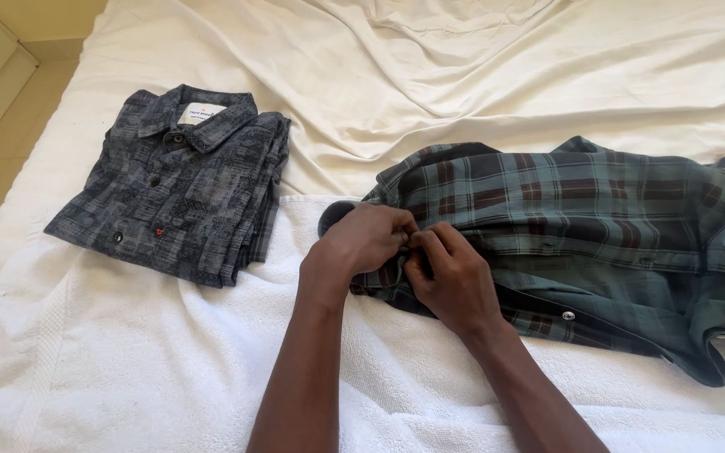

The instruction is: The person folds a dark patterned shirt on a bed, smoothing the fabric and aligning the edges. They then button a green plaid shirt and fold it neatly, placing it beside the first shirt.

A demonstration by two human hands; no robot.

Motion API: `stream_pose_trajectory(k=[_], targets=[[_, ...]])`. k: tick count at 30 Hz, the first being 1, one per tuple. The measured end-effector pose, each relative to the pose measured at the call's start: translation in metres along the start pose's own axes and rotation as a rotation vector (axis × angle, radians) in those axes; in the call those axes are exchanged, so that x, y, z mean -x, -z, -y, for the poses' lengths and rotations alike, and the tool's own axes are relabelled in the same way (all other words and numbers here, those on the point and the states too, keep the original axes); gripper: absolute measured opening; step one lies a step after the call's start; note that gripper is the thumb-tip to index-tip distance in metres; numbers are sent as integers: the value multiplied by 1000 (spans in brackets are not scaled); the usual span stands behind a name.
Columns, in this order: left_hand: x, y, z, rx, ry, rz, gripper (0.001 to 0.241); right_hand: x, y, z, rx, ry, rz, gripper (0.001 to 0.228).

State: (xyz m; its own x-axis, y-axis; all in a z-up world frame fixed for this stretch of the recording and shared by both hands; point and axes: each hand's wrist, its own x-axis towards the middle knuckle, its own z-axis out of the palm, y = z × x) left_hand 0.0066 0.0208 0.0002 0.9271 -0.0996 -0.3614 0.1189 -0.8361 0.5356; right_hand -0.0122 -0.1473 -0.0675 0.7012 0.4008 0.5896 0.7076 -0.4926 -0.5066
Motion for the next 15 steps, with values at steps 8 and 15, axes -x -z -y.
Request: stream_pose_trajectory(k=[8,15], targets=[[5,10,-9,79,14,17,30,1,-8,-7,125,78,-125,22],[11,15,-9,61,25,106,30,2,-1,-3,168,150,-154,17]])
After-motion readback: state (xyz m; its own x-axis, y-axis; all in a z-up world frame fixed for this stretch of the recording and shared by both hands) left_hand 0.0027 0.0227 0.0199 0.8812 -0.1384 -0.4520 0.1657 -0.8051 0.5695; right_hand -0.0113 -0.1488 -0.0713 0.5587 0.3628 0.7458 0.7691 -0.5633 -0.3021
